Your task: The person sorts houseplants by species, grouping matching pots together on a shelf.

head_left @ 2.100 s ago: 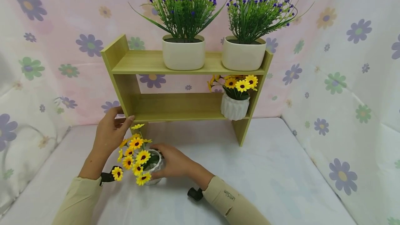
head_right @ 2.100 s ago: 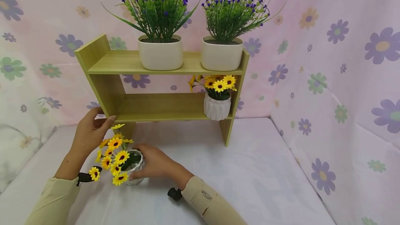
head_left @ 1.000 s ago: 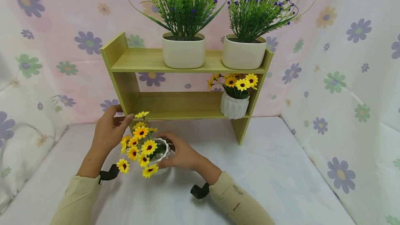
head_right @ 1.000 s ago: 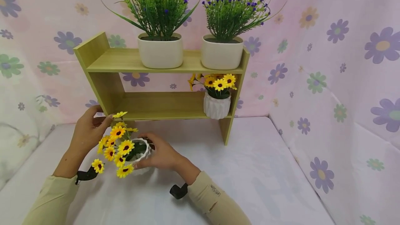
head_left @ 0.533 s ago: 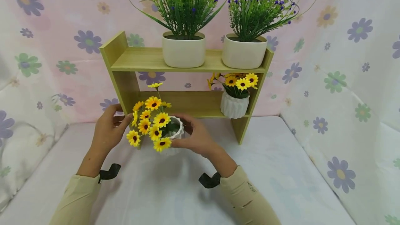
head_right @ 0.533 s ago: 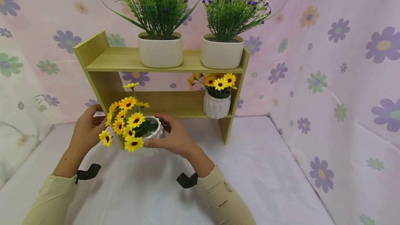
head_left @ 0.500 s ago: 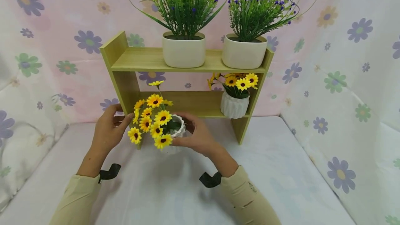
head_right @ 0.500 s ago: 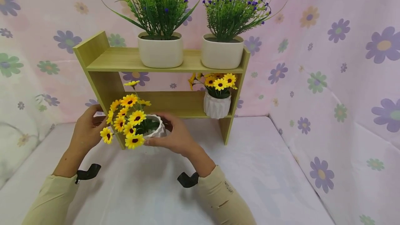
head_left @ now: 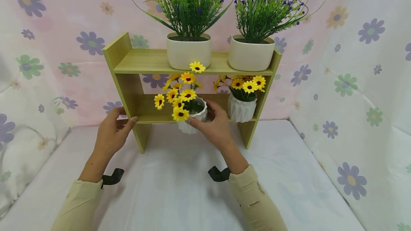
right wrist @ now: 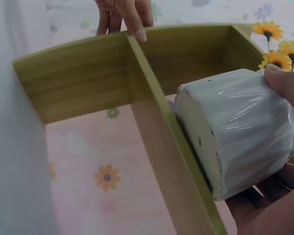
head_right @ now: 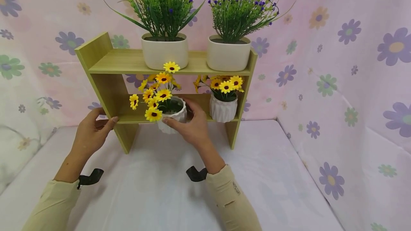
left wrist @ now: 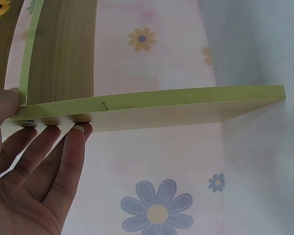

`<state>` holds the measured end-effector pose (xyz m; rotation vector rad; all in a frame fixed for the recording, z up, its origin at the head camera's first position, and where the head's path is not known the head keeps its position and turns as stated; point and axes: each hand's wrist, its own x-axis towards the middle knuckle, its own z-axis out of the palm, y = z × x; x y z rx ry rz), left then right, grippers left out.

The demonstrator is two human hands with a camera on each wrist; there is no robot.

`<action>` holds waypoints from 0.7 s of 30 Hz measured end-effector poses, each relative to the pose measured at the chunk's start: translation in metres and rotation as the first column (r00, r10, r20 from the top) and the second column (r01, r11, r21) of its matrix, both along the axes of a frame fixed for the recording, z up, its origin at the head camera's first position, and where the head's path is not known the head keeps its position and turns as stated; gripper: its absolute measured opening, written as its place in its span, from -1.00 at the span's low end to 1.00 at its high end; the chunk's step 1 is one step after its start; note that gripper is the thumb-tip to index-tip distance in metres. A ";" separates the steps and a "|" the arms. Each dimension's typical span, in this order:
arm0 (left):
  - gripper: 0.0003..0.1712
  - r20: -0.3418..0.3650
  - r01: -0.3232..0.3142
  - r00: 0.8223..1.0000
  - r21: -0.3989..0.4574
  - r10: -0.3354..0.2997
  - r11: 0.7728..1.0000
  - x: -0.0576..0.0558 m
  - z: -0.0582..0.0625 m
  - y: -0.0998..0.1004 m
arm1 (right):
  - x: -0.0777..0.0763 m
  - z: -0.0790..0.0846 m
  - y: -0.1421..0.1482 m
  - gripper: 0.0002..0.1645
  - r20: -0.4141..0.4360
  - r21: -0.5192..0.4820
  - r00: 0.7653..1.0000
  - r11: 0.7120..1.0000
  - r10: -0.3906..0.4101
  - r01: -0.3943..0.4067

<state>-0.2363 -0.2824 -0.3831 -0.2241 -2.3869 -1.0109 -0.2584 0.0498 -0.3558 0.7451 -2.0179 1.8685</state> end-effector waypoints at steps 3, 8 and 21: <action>-0.46 -0.015 0.011 1.000 0.006 -0.010 1.000 0.001 0.000 -0.001 | -0.003 -0.001 -0.002 -0.17 -0.003 -0.011 1.000 1.000 0.003 -0.003; -0.46 -0.020 0.013 1.000 -0.001 -0.013 1.000 0.001 -0.001 0.000 | -0.007 0.000 -0.006 -0.22 0.025 -0.020 0.999 0.999 -0.026 0.026; -0.45 -0.010 0.007 1.000 0.000 -0.007 1.000 0.002 0.000 0.000 | -0.021 0.005 -0.015 -0.06 0.025 0.072 0.983 0.981 -0.180 0.178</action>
